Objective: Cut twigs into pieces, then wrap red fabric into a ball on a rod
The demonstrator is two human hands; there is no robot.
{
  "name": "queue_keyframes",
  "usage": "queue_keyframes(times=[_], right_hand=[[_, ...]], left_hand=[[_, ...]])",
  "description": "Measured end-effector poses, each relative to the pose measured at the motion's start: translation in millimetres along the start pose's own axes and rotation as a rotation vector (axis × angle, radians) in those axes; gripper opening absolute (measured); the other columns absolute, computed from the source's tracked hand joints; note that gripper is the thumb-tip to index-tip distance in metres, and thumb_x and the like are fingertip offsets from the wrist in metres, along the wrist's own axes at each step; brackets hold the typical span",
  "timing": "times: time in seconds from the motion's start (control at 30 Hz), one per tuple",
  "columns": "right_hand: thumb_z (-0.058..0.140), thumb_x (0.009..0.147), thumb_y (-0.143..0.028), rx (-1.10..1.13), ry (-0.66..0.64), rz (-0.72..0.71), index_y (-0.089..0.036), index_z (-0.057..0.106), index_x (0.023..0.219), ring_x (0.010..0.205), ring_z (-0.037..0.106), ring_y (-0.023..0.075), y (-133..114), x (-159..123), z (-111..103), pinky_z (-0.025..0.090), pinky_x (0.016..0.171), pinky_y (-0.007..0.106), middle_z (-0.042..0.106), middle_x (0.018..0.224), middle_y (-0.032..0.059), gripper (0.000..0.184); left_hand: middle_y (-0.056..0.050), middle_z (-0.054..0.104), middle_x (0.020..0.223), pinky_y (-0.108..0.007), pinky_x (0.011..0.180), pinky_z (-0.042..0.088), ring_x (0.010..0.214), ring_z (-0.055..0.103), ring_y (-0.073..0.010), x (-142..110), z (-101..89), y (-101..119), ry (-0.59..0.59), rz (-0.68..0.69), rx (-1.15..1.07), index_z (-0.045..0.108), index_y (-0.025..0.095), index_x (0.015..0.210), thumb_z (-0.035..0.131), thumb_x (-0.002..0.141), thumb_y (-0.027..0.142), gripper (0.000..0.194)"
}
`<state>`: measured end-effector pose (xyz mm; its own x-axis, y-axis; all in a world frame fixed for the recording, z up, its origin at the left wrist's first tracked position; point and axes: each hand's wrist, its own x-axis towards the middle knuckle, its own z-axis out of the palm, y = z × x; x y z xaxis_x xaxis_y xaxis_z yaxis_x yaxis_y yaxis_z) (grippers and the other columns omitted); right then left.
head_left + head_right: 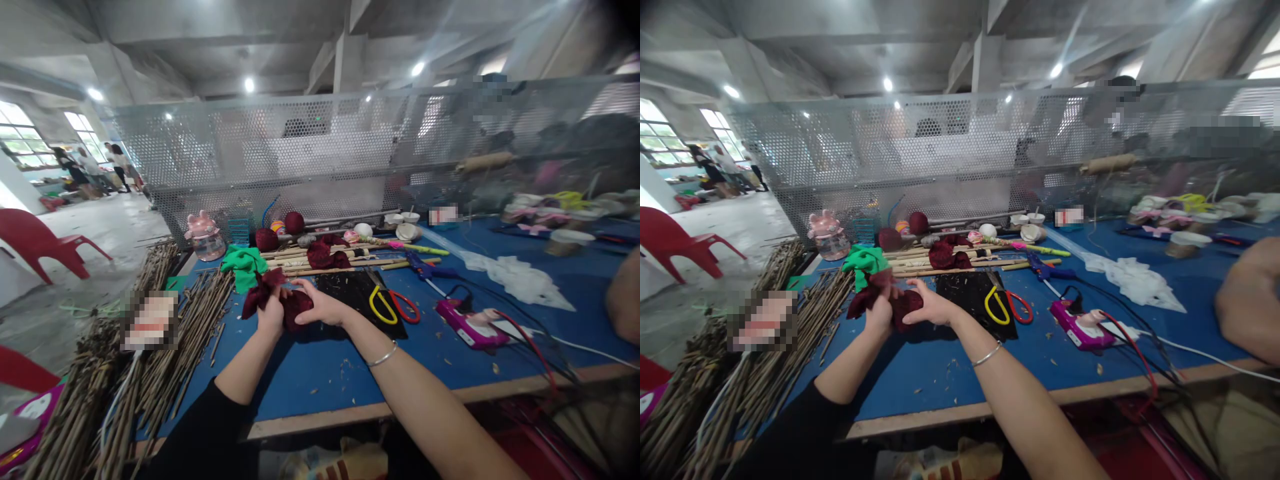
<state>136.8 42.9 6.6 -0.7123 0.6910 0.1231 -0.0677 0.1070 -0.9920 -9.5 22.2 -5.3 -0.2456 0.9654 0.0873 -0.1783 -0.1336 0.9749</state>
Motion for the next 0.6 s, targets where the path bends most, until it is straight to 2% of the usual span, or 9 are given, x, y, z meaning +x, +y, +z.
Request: queue_keyframes(times=[0.07,0.13,0.23,0.3,0.37,0.43,0.5,0.53,0.6], right_hand=[[0.074,0.056,-0.025,-0.034,0.003,0.028,-0.02,0.028,0.123,0.106,0.053,0.019,4,2,1,0.039,0.094,0.037,0.046,0.125,0.0112,0.082],[0.073,0.056,-0.027,-0.141,0.046,0.034,-0.018,0.028,0.126,0.106,0.053,0.0205,4,2,7,0.038,0.094,0.039,0.045,0.126,0.0132,0.084],[0.076,0.05,-0.025,-0.431,0.208,-0.029,-0.017,0.025,0.133,0.115,0.046,0.0246,-1,3,20,0.032,0.099,0.041,0.04,0.131,0.0162,0.098],[0.078,0.046,-0.024,-0.559,0.226,-0.06,-0.018,0.023,0.137,0.113,0.047,0.0261,-3,3,27,0.034,0.097,0.041,0.044,0.128,0.0157,0.106],[0.08,0.042,-0.026,-0.587,0.152,-0.067,-0.019,0.024,0.137,0.108,0.051,0.0267,-4,6,30,0.038,0.094,0.04,0.05,0.122,0.0139,0.111],[0.082,0.039,-0.03,-0.574,0.145,-0.1,-0.019,0.024,0.137,0.115,0.046,0.0279,-3,10,31,0.036,0.096,0.04,0.046,0.128,0.0144,0.114],[0.08,0.043,-0.034,-0.525,0.251,-0.14,-0.019,0.022,0.138,0.122,0.039,0.027,-1,14,31,0.032,0.1,0.039,0.035,0.137,0.0149,0.113],[0.079,0.047,-0.034,-0.504,0.307,-0.139,-0.018,0.022,0.139,0.122,0.04,0.0259,-1,15,30,0.032,0.1,0.038,0.036,0.136,0.015,0.109],[0.076,0.052,-0.03,-0.496,0.342,-0.097,-0.016,0.025,0.137,0.11,0.05,0.0232,-1,17,26,0.037,0.095,0.038,0.048,0.125,0.0137,0.099]], left_hand=[[0.003,0.041,0.052,-0.032,0.072,0.045,0.064,0.056,-0.0167,3,3.3,1,0.109,-0.027,-0.112,0.05,0.02,0.076,0.041,0.08,0.052,0.033],[0.006,0.034,0.048,-0.03,0.065,0.044,0.054,0.051,-0.0146,4,5.3,3,0.193,-0.029,-0.123,0.049,0.02,0.078,0.042,0.079,0.053,0.033],[0.004,0.041,0.049,-0.031,0.069,0.042,0.056,0.051,-0.0157,0,4.3,5,0.188,0.015,0.058,0.052,0.021,0.071,0.05,0.077,0.048,0.028],[0.001,0.048,0.052,-0.031,0.073,0.041,0.061,0.053,-0.0175,-2,2.2,5,0.145,0.027,0.155,0.054,0.021,0.063,0.055,0.076,0.043,0.025],[-0.001,0.05,0.052,-0.031,0.074,0.041,0.063,0.054,-0.0183,-1,0.2,3,0.124,0.012,0.186,0.053,0.021,0.056,0.055,0.076,0.041,0.028],[-0.001,0.05,0.051,-0.031,0.072,0.042,0.062,0.055,-0.018,3,-0.8,-1,0.138,-0.025,0.171,0.053,0.02,0.054,0.052,0.077,0.044,0.033],[-0.001,0.051,0.052,-0.031,0.068,0.044,0.061,0.056,-0.0177,9,-0.1,-5,0.202,-0.066,0.109,0.055,0.019,0.061,0.046,0.079,0.05,0.037],[-0.002,0.053,0.055,-0.031,0.066,0.045,0.062,0.058,-0.0181,12,0.7,-7,0.237,-0.086,0.08,0.057,0.018,0.066,0.043,0.08,0.053,0.04],[-0.006,0.059,0.062,-0.031,0.065,0.046,0.067,0.061,-0.0203,14,2.8,-10,0.257,-0.117,0.044,0.059,0.016,0.075,0.042,0.079,0.054,0.042]])
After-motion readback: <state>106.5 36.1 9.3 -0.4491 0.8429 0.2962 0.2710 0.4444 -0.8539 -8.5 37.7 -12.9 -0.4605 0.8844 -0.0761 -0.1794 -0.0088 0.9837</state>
